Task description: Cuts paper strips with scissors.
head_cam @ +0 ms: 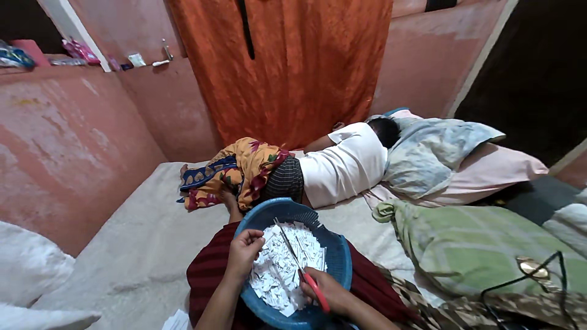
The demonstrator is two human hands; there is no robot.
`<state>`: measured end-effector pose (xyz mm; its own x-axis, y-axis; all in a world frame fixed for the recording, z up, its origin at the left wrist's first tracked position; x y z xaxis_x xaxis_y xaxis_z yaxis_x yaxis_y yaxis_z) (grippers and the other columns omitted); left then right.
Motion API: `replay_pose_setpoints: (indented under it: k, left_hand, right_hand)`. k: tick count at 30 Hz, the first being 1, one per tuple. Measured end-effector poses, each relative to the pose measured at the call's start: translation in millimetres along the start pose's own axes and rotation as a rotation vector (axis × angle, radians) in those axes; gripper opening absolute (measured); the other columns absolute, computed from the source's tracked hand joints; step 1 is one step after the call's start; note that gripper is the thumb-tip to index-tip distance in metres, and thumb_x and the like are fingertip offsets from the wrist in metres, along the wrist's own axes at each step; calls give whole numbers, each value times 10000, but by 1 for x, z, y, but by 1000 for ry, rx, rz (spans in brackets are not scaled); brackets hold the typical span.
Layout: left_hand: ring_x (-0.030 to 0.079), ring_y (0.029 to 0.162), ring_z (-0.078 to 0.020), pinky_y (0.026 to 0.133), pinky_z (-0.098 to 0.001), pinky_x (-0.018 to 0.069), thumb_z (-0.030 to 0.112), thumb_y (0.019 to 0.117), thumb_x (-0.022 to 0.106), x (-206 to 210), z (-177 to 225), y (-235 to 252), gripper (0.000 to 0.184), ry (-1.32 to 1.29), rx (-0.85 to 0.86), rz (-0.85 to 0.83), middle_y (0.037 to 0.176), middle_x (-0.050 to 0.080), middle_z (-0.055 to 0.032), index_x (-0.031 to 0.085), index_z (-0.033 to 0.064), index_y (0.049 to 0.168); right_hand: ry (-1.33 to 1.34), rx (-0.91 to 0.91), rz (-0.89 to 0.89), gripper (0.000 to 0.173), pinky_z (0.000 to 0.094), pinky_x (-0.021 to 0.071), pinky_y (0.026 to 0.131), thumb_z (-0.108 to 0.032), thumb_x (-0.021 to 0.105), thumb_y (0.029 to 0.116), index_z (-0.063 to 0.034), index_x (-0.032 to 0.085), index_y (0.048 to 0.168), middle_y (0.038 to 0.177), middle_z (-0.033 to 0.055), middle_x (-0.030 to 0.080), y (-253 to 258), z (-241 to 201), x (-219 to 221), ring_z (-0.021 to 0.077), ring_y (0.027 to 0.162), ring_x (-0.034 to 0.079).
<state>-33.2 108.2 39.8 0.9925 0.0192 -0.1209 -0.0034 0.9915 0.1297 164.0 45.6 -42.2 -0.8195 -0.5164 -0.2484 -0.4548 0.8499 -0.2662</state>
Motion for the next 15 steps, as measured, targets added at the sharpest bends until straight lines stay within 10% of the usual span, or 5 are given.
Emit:
replay_pose_setpoints:
  k: [15]
  left_hand:
    - [566, 560, -33, 533, -184, 489, -34, 917, 650, 1, 0, 0, 102, -63, 37, -10, 740, 647, 10, 654, -17, 1017]
  right_hand:
    - [46, -1, 11, 364, 315, 509, 671, -383, 564, 1002, -27, 572, 1077, 804, 23, 580, 0, 1, 1, 113, 695, 585]
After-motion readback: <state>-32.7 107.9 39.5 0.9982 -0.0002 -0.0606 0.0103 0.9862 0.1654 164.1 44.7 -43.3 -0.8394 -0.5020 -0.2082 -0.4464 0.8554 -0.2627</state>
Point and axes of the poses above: each hand's wrist, its own y-axis towards the middle knuckle, its own x-axis out of the palm, z = x × y, the point moved 8 cm from there along y, towards the middle knuckle
